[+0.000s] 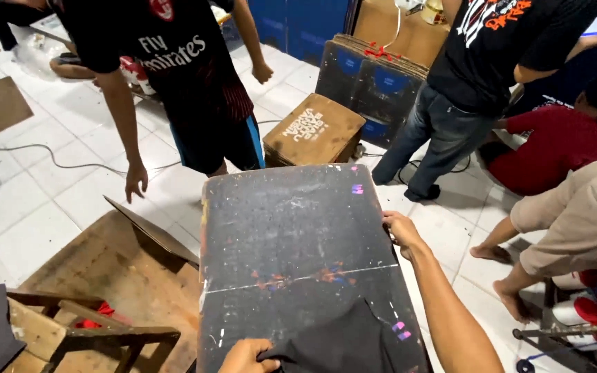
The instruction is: Placing and smoothing pre-cut fabric pieces onto a screen printing platen.
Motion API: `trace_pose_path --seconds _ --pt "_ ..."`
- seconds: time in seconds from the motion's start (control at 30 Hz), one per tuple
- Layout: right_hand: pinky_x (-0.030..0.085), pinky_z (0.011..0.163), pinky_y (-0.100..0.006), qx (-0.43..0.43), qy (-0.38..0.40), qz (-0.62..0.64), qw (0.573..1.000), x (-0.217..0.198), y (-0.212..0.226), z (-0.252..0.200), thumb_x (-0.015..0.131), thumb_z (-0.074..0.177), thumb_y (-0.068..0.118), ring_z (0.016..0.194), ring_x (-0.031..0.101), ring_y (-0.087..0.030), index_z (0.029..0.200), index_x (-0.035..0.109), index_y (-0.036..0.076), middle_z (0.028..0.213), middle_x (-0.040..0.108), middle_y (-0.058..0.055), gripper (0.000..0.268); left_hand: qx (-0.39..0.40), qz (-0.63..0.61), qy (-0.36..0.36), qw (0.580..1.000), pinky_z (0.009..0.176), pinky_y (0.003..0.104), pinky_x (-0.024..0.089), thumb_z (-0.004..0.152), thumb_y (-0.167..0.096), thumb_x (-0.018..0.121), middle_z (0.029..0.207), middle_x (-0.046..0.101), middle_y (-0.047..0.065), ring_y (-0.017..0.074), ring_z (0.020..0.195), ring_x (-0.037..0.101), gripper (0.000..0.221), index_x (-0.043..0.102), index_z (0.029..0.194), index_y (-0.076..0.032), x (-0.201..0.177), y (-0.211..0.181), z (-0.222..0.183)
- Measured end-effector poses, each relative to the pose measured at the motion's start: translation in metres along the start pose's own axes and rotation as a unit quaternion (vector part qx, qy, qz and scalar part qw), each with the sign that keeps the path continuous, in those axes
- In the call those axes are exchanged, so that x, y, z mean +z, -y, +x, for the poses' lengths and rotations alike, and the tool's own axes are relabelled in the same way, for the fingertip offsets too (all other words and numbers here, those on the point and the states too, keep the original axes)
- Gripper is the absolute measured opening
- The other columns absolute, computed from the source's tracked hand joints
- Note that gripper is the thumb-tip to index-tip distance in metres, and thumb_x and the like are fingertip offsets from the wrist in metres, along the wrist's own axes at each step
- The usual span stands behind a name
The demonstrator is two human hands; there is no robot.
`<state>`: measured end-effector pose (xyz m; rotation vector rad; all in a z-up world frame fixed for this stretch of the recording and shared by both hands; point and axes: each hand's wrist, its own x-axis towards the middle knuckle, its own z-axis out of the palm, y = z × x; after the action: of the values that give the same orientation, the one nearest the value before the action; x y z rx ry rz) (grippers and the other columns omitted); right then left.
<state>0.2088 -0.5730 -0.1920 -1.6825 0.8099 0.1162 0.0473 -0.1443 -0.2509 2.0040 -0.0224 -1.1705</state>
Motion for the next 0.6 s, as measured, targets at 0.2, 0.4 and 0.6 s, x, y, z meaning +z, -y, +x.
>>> trace_pose_path --seconds 0.2,0.4,0.6 --pt "0.036 0.112 -0.032 -0.044 0.002 -0.012 0.999 -0.003 -0.012 0.033 0.052 0.091 0.014 0.137 0.053 -0.023 0.126 0.073 0.01 0.143 0.064 -0.005 0.041 0.021 -0.025 -0.02 0.999 0.073 0.025 0.033 0.1 -0.029 0.074 0.066 0.04 -0.008 0.0053 0.066 0.049 0.038 0.05 0.072 -0.023 0.005 0.016 0.013" --pt "0.046 0.104 -0.036 -0.357 -0.024 -0.15 0.922 0.042 -0.017 -0.046 0.066 0.089 0.034 0.116 0.064 -0.02 0.124 0.071 0.016 0.125 0.071 -0.005 0.04 0.018 -0.013 -0.006 1.0 0.072 0.025 0.029 0.099 -0.036 0.071 0.072 0.038 -0.007 0.0048 0.069 0.044 0.03 0.052 0.079 -0.025 0.007 -0.016 -0.019" --pt "0.04 0.072 -0.017 -0.087 0.655 -0.096 0.745 0.057 -0.008 -0.212 0.077 0.093 0.021 0.078 0.051 0.0 0.134 0.055 0.011 0.087 0.062 0.007 0.048 0.165 -0.114 0.034 0.979 0.068 0.024 0.034 0.094 -0.023 0.074 0.075 0.056 -0.006 0.0053 0.07 0.051 0.011 0.072 0.088 -0.014 -0.028 -0.104 -0.101"
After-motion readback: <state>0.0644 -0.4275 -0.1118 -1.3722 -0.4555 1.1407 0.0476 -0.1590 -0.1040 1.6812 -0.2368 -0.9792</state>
